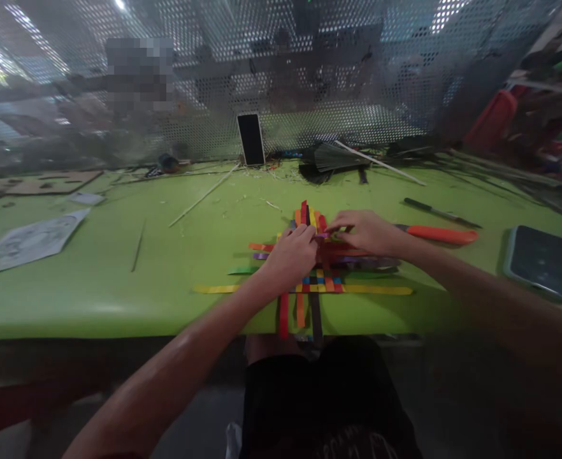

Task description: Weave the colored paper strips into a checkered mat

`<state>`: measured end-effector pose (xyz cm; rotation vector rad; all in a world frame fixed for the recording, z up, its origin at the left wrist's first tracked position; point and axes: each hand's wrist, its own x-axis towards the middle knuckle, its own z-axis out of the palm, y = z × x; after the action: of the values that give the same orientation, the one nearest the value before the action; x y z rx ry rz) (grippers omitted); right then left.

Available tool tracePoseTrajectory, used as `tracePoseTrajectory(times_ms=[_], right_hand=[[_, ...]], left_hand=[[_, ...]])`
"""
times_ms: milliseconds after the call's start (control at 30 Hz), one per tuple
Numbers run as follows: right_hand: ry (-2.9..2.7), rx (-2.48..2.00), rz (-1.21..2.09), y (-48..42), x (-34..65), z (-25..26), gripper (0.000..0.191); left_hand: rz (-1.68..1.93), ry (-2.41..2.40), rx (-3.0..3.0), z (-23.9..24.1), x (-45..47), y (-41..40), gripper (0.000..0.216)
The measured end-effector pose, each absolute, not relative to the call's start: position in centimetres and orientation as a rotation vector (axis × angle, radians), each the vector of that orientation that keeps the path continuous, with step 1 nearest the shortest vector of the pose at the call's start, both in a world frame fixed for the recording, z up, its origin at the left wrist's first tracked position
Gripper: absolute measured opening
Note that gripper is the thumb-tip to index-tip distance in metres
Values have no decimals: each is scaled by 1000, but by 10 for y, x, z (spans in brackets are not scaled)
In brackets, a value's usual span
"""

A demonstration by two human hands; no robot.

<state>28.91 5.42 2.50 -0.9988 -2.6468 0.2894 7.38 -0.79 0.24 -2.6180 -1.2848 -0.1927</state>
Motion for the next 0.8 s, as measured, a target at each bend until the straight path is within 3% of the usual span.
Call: tracePoseTrajectory(times_ms=[367,800], right_hand=[[-2910,-1000,78,51,281,26,19],[-2975,-1155,-8,47,263,31,21]], left_hand=[[-199,-1271,-2590,0,74,-6,26],[-174,-1213,-2614,-4,74,-4,31]])
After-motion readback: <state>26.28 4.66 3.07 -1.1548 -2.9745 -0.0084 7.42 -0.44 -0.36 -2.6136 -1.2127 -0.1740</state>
